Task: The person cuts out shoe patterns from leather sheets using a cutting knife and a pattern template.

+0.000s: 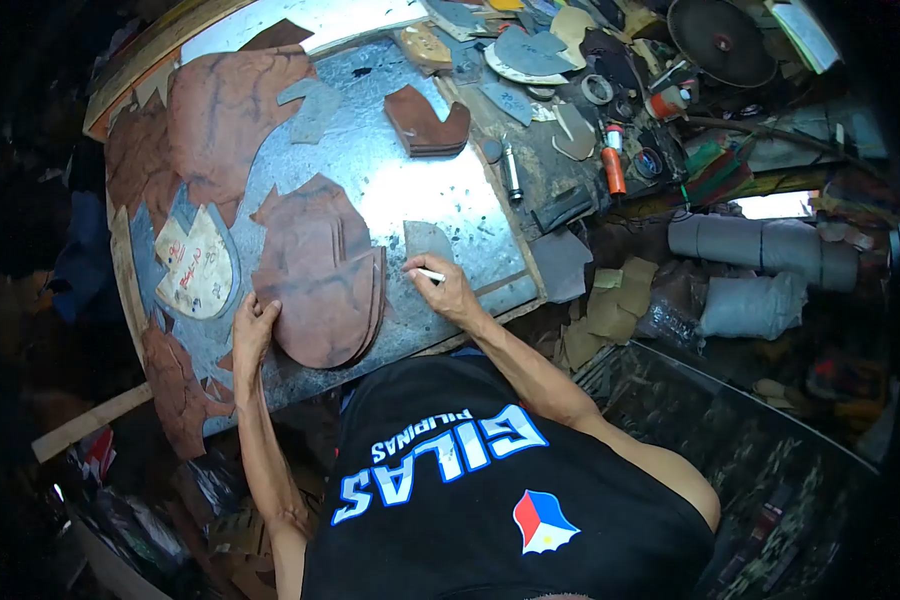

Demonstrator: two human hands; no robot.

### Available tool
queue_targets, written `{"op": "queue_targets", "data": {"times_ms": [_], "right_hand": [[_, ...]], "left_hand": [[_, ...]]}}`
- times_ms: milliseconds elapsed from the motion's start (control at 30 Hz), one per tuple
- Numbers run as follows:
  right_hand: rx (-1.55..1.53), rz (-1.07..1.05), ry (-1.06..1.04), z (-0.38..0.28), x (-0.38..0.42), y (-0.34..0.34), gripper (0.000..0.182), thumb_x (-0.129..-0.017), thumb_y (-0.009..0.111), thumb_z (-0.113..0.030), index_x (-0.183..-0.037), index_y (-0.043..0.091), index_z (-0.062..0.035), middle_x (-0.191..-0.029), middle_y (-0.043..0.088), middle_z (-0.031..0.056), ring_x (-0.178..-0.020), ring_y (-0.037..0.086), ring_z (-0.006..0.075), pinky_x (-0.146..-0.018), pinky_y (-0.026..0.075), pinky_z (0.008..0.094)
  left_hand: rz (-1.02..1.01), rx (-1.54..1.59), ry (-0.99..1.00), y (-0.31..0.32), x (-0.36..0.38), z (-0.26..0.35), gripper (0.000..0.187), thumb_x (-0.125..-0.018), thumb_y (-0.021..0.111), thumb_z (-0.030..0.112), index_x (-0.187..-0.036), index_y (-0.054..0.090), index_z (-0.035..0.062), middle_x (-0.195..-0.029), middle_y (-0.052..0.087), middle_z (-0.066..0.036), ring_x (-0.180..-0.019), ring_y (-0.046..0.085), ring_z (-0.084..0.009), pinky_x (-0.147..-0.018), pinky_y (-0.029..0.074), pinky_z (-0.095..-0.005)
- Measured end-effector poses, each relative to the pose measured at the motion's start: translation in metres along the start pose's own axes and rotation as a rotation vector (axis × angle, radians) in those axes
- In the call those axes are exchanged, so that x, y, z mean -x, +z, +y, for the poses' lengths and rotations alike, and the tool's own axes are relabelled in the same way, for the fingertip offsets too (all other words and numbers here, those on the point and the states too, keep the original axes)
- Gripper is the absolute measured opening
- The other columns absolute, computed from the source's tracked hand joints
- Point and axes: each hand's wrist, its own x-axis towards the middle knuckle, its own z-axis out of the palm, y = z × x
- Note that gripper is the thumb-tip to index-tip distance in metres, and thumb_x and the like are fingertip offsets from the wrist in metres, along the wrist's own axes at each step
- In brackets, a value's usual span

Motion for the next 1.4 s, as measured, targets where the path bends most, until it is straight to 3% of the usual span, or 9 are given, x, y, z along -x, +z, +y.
{"op": "queue_targets", "data": {"times_ms": [100, 200, 300, 400, 500, 567, 767, 1300, 1400], "right_hand": [[-0.031, -0.01, 0.194, 0.013, 0.003, -0.002, 0.016, -0.09, 0.059, -0.016, -0.096, 0.065, -0.0023, -0.088, 0.065, 0.0033, -0.082, 0.061, 0.0135, -0.072, 0.048, 0.028], [-0.168, -0.028, 0.199, 0.014, 0.001, -0.004, 0.015, -0.09, 0.06, -0.015, -0.098, 0.063, -0.0025, -0.086, 0.065, 0.0022, -0.079, 0.058, 0.0082, -0.066, 0.047, 0.0247], [-0.195, -0.035, 0.161, 0.002, -0.001, 0.002, 0.015, -0.09, 0.062, -0.015, -0.098, 0.063, -0.0014, -0.084, 0.066, 0.0037, -0.076, 0.058, 0.0075, -0.064, 0.046, 0.0242], [-0.162, -0.103, 0.136, -0.014, -0.005, 0.004, 0.015, -0.09, 0.063, -0.016, -0.094, 0.064, -0.0009, -0.082, 0.066, 0.0042, -0.074, 0.058, 0.0081, -0.063, 0.046, 0.0242], [-0.123, -0.162, 0.101, -0.017, -0.019, 0.015, 0.016, -0.091, 0.064, -0.017, -0.09, 0.065, -0.0011, -0.08, 0.066, 0.0043, -0.072, 0.059, 0.01, -0.063, 0.048, 0.0248], [-0.171, -0.164, 0.106, -0.013, -0.027, 0.022, 0.016, -0.09, 0.064, -0.017, -0.091, 0.065, -0.0005, -0.08, 0.066, 0.0038, -0.073, 0.059, 0.0102, -0.065, 0.048, 0.0253], [-0.213, -0.202, 0.11, -0.002, -0.033, 0.027, 0.017, -0.091, 0.062, -0.017, -0.094, 0.065, -0.0006, -0.086, 0.064, 0.0031, -0.081, 0.058, 0.0095, -0.071, 0.047, 0.0245], [-0.179, -0.235, 0.13, 0.003, -0.036, 0.032, 0.018, -0.093, 0.062, -0.019, -0.096, 0.066, -0.0025, -0.079, 0.061, -0.0011, -0.073, 0.054, 0.0068, -0.062, 0.044, 0.0229], [-0.245, -0.194, 0.14, -0.006, -0.038, 0.027, 0.019, -0.094, 0.062, -0.018, -0.101, 0.066, -0.0012, -0.088, 0.064, 0.0006, -0.081, 0.058, 0.0072, -0.073, 0.046, 0.0206]], "left_hand": [[0.094, -0.25, 0.131, -0.005, -0.015, -0.04, 0.052, -0.081, 0.066, 0.015, -0.125, 0.052, -0.0091, -0.103, 0.067, -0.022, -0.093, 0.066, -0.0254, -0.081, 0.051, -0.0341], [0.262, -0.684, 0.049, 0.019, 0.011, 0.022, 0.063, -0.08, 0.067, 0.02, -0.131, 0.045, -0.0094, -0.1, 0.064, -0.032, -0.095, 0.065, -0.0394, -0.08, 0.051, -0.0416], [0.451, -0.831, 0.353, 0.029, 0.015, 0.01, 0.06, -0.083, 0.067, 0.017, -0.134, 0.044, -0.004, -0.108, 0.058, -0.031, -0.09, 0.06, -0.0447, -0.08, 0.049, -0.0476], [0.502, -1.052, 0.43, 0.039, 0.025, 0.037, 0.047, -0.083, 0.067, 0.016, -0.126, 0.053, -0.0001, -0.114, 0.055, -0.025, -0.091, 0.06, -0.0445, -0.082, 0.05, -0.0461], [0.206, -0.835, 0.523, 0.069, 0.021, 0.037, 0.042, -0.083, 0.071, 0.022, -0.117, 0.059, 0.0, -0.113, 0.058, -0.02, -0.097, 0.062, -0.0383, -0.086, 0.051, -0.0433], [-0.001, -0.675, 0.4, 0.102, 0.023, 0.045, 0.036, -0.081, 0.072, 0.023, -0.108, 0.063, 0.0009, -0.115, 0.058, -0.017, -0.097, 0.062, -0.0371, -0.082, 0.052, -0.043], [0.031, -0.682, 0.482, 0.127, 0.008, 0.036, 0.04, -0.078, 0.075, 0.024, -0.107, 0.062, -0.0007, -0.114, 0.059, -0.015, -0.098, 0.063, -0.0353, -0.08, 0.052, -0.0423], [0.09, -0.693, 0.521, 0.131, 0.007, 0.029, 0.043, -0.076, 0.076, 0.023, -0.108, 0.061, -0.0006, -0.115, 0.059, -0.014, -0.096, 0.063, -0.0339, -0.079, 0.053, -0.0406], [0.066, -0.698, 0.518, 0.13, 0.006, 0.028, 0.042, -0.076, 0.076, 0.023, -0.106, 0.061, -0.0005, -0.114, 0.059, -0.014, -0.096, 0.063, -0.0339, -0.079, 0.053, -0.0406]]}}
